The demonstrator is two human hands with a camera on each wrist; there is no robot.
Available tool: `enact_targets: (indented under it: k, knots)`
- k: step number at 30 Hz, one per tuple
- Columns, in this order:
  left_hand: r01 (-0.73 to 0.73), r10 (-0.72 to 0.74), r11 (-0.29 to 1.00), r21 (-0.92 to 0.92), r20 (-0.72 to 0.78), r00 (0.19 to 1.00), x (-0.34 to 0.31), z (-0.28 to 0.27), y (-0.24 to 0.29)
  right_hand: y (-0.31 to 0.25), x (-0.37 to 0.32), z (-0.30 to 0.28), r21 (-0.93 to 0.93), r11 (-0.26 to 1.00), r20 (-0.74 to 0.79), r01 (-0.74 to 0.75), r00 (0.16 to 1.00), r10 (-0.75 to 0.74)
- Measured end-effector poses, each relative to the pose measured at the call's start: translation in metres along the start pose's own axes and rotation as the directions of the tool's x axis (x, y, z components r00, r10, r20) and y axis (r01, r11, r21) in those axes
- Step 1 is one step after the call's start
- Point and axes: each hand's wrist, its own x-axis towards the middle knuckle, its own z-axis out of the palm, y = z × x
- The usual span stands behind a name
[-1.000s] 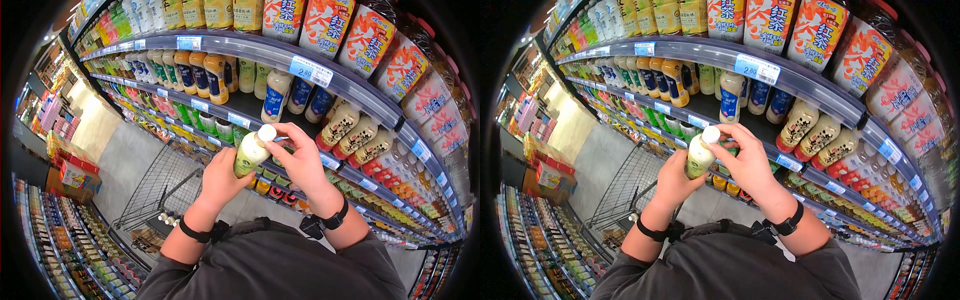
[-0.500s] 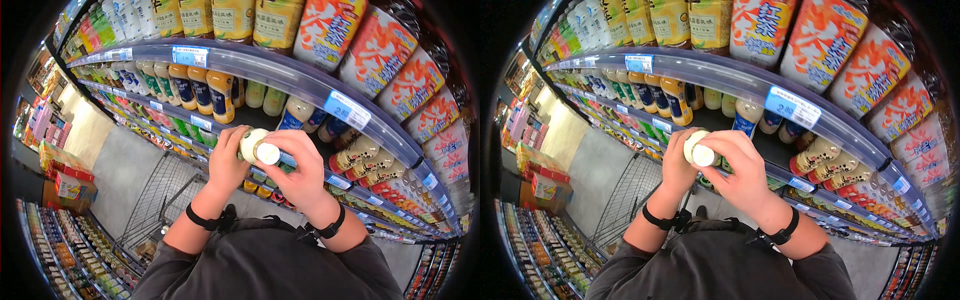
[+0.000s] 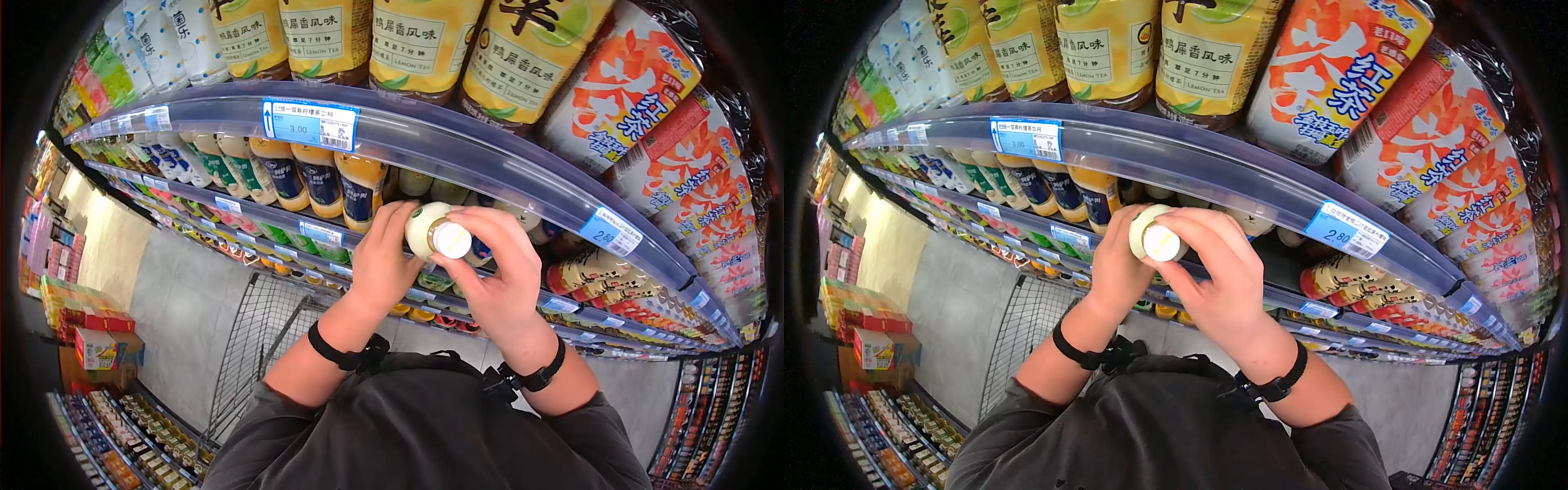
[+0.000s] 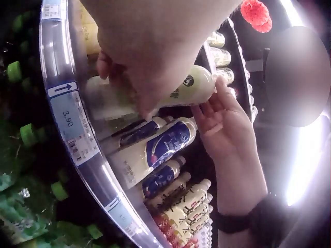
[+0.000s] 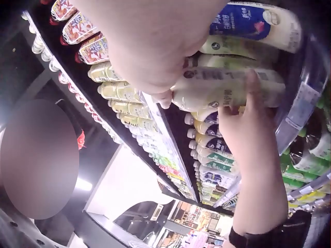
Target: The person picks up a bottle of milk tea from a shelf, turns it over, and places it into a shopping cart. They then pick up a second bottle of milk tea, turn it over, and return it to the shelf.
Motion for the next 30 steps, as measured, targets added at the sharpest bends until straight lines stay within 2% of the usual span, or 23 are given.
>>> enact_targets:
  k: [2, 4, 6, 8, 9, 13, 15, 16, 18, 19, 20, 22, 24, 26, 27, 30]
  knots:
    - [0.024, -0.023, 1.0, -0.003, 0.034, 0.999, 0.001, 0.0, -0.004, -0.002, 0.003, 0.004, -0.022, 1.0, -0.003, -0.012, 1.0, 0.012]
    - [0.042, -0.042, 0.999, -0.002, 0.062, 0.997, 0.004, -0.001, -0.005, -0.005, 0.007, 0.009, -0.085, 0.988, -0.035, -0.131, 0.991, 0.128]
    - [0.147, -0.144, 0.989, -0.016, 0.136, 0.98, 0.007, -0.002, -0.004, -0.002, 0.003, 0.011, -0.08, 0.985, 0.01, -0.154, 0.988, 0.155]
    - [0.155, -0.151, 0.988, -0.017, 0.137, 0.979, 0.009, -0.002, -0.002, 0.0, 0.0, 0.016, -0.025, 0.973, 0.059, -0.228, 0.972, 0.229]
    - [0.164, -0.161, 0.986, -0.016, 0.138, 0.977, 0.01, -0.002, -0.002, 0.004, -0.003, 0.017, -0.047, 0.981, 0.109, -0.189, 0.975, 0.193]
    - [0.18, -0.175, 0.983, -0.033, 0.112, 0.978, 0.005, 0.006, -0.004, 0.011, -0.011, 0.025, -0.05, 0.977, 0.12, -0.209, 0.97, 0.213]
    - [0.178, -0.174, 0.984, -0.024, 0.105, 0.979, 0.004, 0.008, -0.003, 0.015, -0.015, 0.027, 0.115, 0.914, 0.176, -0.389, 0.914, 0.367]
    - [0.175, -0.172, 0.984, -0.027, 0.106, 0.979, 0.005, 0.009, -0.001, 0.019, -0.017, 0.029, 0.113, 0.914, 0.173, -0.389, 0.914, 0.368]
    - [0.237, -0.231, 0.97, -0.052, 0.103, 0.967, 0.005, 0.008, 0.004, 0.026, -0.023, 0.034, 0.141, 0.881, 0.245, -0.452, 0.878, 0.411]
    - [0.214, -0.208, 0.975, -0.059, 0.092, 0.974, 0.004, 0.011, 0.001, 0.027, -0.023, 0.036, 0.137, 0.856, 0.302, -0.498, 0.844, 0.443]
    - [0.213, -0.207, 0.975, -0.058, 0.095, 0.974, 0.001, 0.012, 0.0, 0.028, -0.023, 0.036, 0.139, 0.855, 0.3, -0.5, 0.844, 0.445]
    - [0.237, -0.234, 0.972, -0.01, 0.109, 0.966, -0.001, 0.012, 0.0, 0.03, -0.024, 0.038, 0.023, 0.88, 0.342, -0.475, 0.83, 0.44]
    - [0.203, -0.204, 0.979, 0.019, 0.116, 0.972, -0.002, 0.013, -0.002, 0.039, -0.029, 0.043, 0.014, 0.861, 0.329, -0.509, 0.815, 0.476]
    - [0.22, -0.23, 0.973, 0.073, 0.177, 0.957, -0.001, 0.012, -0.003, 0.049, -0.032, 0.05, 0.122, 0.857, 0.252, -0.501, 0.851, 0.461]
    - [0.184, -0.195, 0.979, 0.084, 0.163, 0.967, 0.0, 0.012, -0.001, 0.05, -0.033, 0.054, 0.271, 0.814, 0.22, -0.514, 0.856, 0.467]
    - [0.176, -0.19, 0.979, 0.104, 0.142, 0.971, 0.0, 0.013, -0.002, 0.058, -0.037, 0.057, 0.237, 0.831, 0.218, -0.504, 0.861, 0.46]
